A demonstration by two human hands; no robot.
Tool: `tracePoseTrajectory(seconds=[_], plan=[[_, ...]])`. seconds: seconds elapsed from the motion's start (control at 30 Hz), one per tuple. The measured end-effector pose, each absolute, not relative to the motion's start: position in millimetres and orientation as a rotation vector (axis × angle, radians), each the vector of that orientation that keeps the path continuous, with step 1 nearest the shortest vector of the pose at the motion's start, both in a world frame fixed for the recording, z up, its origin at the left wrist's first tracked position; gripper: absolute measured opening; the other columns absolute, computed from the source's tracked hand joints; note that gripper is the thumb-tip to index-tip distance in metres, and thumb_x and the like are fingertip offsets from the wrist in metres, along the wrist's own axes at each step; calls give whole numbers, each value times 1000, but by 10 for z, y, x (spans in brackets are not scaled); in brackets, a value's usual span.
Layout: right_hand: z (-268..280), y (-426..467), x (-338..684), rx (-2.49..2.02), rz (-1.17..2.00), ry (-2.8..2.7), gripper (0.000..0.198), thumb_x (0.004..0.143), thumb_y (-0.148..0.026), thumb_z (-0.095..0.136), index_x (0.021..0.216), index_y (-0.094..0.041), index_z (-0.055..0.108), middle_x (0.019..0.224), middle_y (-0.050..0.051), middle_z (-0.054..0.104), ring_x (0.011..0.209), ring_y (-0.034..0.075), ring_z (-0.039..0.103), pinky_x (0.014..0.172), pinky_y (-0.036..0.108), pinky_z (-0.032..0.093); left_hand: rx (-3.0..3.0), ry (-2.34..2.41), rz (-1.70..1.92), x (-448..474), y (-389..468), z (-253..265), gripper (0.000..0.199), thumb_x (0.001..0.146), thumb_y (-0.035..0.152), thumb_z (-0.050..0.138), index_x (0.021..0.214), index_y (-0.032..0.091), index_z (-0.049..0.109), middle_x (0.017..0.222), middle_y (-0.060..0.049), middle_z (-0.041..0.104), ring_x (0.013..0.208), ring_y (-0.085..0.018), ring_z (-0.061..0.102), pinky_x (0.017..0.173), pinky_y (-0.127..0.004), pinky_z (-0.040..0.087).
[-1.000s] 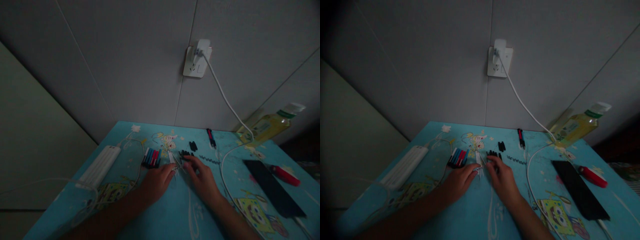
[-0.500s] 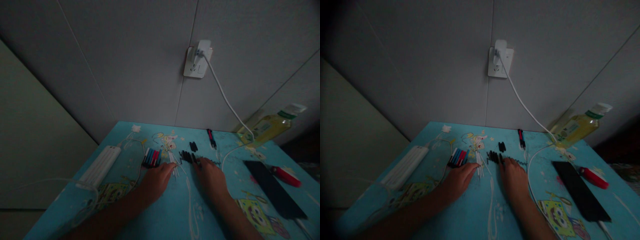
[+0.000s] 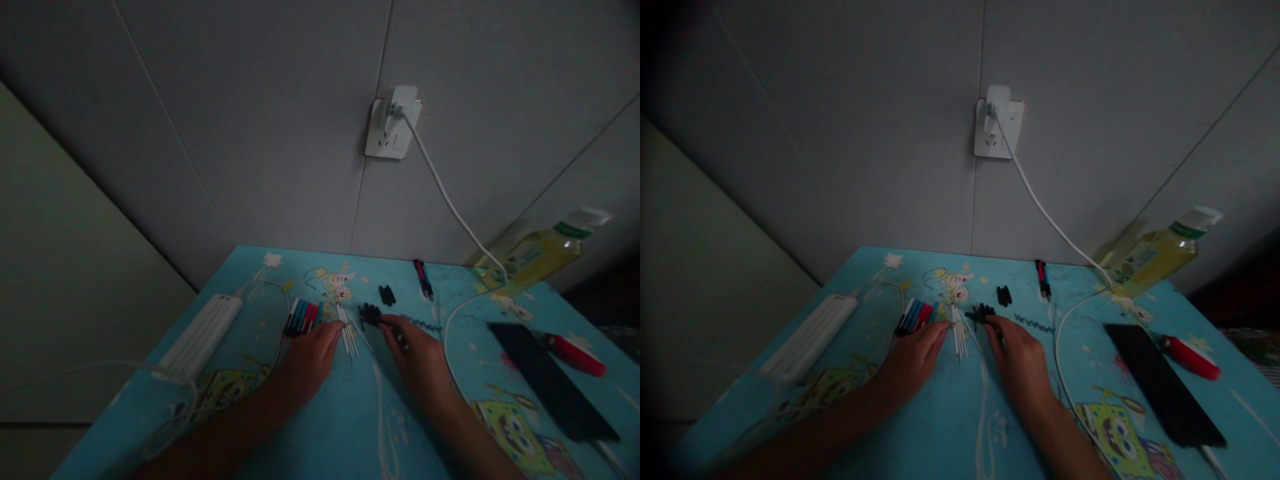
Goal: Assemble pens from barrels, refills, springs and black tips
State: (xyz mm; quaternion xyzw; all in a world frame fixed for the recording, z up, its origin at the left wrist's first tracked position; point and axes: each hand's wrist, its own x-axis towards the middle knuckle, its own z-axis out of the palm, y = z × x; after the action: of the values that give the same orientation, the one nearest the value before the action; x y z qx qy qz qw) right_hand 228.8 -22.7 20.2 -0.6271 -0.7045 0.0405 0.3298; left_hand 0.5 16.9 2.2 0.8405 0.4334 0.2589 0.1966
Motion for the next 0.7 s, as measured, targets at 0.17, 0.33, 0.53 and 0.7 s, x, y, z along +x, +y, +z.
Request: tracePoseTrajectory(seconds=[0.17,0.33,0.53,0.7], plan=[[156,-223,2281,-1525,48,-1877,20,98,-27,54,114,-22,63,104,5,74,86,20,72,79,33,56,2365,1205,747,2,171,19,31,103,26,36,129,23,53,117,-6,69,104,-20,68,93,-33,52],[141,-210,2285,-1444,14,-1932,20,97,-24,55,115,-23,64,107,4,74,93,20,71,86,34,56,2368,1178,755,1,148,51,32,103,26,37,131,23,53,115,-6,69,102,-19,68,92,-31,53],[150,-213,2275,-1489,74,-1881,20,97,-25,54,116,-24,64,106,3,74,89,20,71,83,33,56,2400,1208,712,-1,146,74,31,103,24,38,129,23,55,111,-5,70,100,-19,69,92,-31,53],[180,-220,2258,-1486,97,-1879,20,99,-25,51,114,-23,64,106,5,73,89,20,71,83,34,55,2405,1192,689,-2,147,75,31,103,25,38,129,23,55,111,-6,69,99,-18,68,91,-30,52]])
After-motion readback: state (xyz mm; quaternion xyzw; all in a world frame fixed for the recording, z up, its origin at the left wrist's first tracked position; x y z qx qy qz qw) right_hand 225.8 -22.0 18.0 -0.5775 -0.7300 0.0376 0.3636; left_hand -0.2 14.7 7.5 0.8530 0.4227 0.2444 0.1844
